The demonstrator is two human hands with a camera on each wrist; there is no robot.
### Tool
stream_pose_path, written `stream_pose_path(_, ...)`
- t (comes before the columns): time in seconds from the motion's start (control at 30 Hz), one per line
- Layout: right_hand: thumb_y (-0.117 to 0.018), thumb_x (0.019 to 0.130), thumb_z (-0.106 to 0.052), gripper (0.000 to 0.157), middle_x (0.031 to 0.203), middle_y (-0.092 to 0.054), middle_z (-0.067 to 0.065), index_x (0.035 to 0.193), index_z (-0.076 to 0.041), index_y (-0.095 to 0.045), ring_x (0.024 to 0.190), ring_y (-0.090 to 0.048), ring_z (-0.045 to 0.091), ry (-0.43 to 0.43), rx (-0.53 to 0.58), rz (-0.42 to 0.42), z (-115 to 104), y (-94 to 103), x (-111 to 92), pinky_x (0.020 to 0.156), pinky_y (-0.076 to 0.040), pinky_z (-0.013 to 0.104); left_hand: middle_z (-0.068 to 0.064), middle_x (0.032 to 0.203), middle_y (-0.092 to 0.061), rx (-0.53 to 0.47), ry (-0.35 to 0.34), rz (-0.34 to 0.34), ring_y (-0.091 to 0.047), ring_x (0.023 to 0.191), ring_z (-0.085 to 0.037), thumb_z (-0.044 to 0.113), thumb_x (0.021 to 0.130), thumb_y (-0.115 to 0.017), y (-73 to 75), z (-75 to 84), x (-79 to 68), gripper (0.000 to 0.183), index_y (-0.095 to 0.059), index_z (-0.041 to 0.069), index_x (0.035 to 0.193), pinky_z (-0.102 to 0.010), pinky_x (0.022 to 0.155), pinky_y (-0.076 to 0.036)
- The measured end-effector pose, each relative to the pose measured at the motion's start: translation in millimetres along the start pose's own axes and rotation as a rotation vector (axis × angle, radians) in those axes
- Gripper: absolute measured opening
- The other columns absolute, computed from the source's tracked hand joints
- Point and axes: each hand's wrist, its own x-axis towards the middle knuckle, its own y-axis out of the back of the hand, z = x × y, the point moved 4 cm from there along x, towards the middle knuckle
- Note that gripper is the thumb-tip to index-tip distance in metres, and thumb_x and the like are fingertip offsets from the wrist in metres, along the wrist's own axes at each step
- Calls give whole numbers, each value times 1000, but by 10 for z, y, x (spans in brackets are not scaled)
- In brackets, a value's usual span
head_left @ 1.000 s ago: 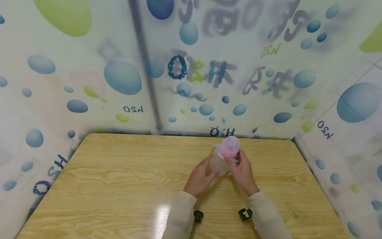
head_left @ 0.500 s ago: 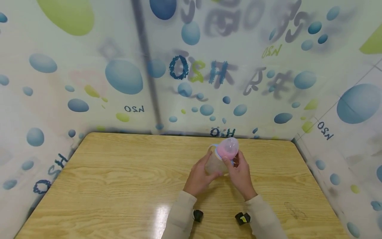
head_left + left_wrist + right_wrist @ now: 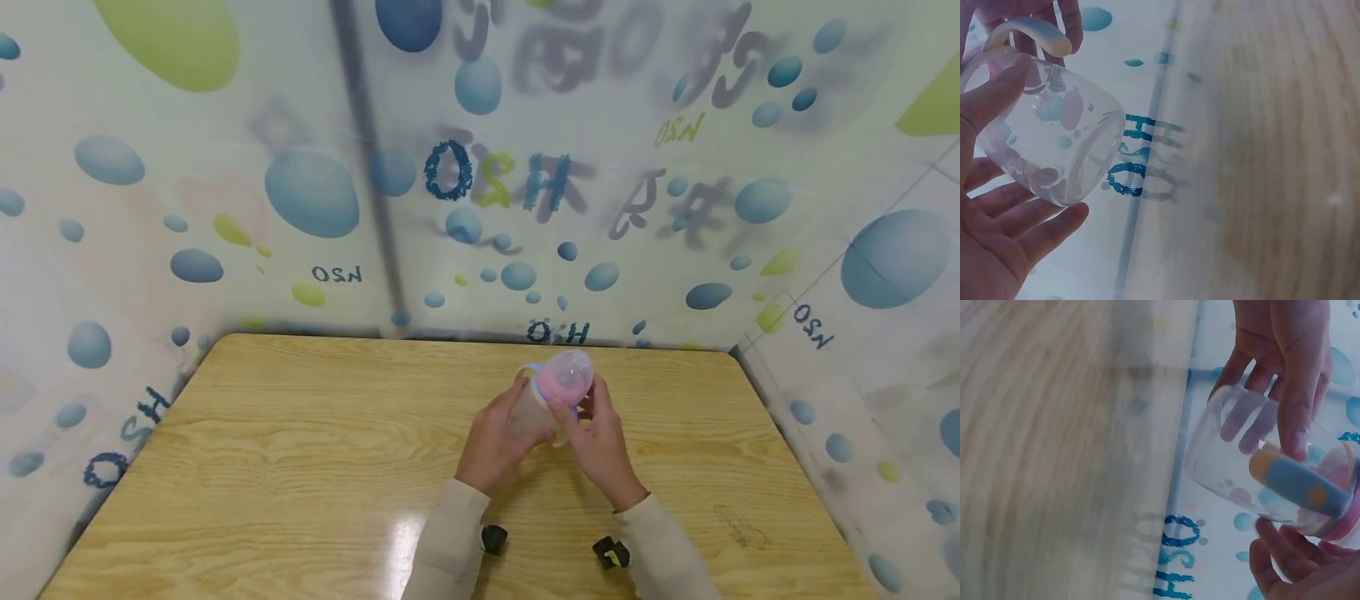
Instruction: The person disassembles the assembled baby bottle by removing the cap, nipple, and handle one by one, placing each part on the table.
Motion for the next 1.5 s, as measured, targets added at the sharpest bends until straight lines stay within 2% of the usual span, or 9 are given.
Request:
stream_pose_path(0.2,-68,96,-13,66,139,-51,15,150,-6,-31,118,-56,29,81,-48,-13,-75,73,47,92,-47,49,-12,139,-58,-3,-39,-13,-62,113,-23,39,80,-83,16,-1,1,85,-44,9,150,-42,90,-53)
stream_pose_path(0.33,-65,98,-14,62,140,-51,13,151,-9,-31,116,-56,26,94,-63,-41,-106,160,67,94,-47,38,-7,139,-59,-37,-41,-43,-62,111,-19,40,78,-85,13,-14,5,85,-48,13,149,-39,88,-53)
stream_pose_path(0.5,-65,96,-5,64,138,-54,13,152,-12,-35,117,-56,26,180,-42,-82,-156,270,80,97,-43,22,-4,142,-56,-83,-58,-97,-63,115,-21,39,77,-86,24,-19,-1,84,-48,16,149,-37,87,-53)
stream_pose_path(0.7,-67,92,2,64,135,-56,12,149,-11,-41,116,-58,20,245,-15,-111,-209,333,82,99,-41,20,-3,143,-55,-102,-79,-131,-64,116,-26,35,77,-87,48,-18,-3,85,-47,15,150,-37,88,-53)
stream_pose_path(0.87,-68,91,4,64,134,-58,13,149,-9,-42,115,-59,16,255,-11,-108,-193,336,77,100,-41,20,-1,143,-55,-99,-63,-137,-63,115,-24,36,78,-86,70,-14,-5,84,-47,16,149,-38,88,-52)
stream_pose_path(1.17,-68,91,3,62,133,-59,12,148,-7,-43,115,-60,21,260,-38,-86,-160,323,77,100,-41,20,-4,142,-56,-46,-36,-118,-61,114,-19,33,77,-87,94,-9,-14,82,-49,13,148,-39,89,-51)
stream_pose_path(1.33,-70,90,1,61,134,-58,11,145,-7,-45,113,-59,24,255,-74,-51,-211,328,74,98,-41,18,-5,143,-55,-44,-31,-108,-59,119,-20,32,76,-88,106,-4,-13,83,-50,13,148,-41,92,-51)
stream_pose_path(1.5,-73,87,4,63,130,-59,12,143,-5,-46,110,-59,24,283,-86,15,-301,366,71,98,-39,17,-5,143,-55,-30,-19,-91,-61,116,-19,31,76,-88,129,-27,-10,84,-49,14,148,-39,91,-51)
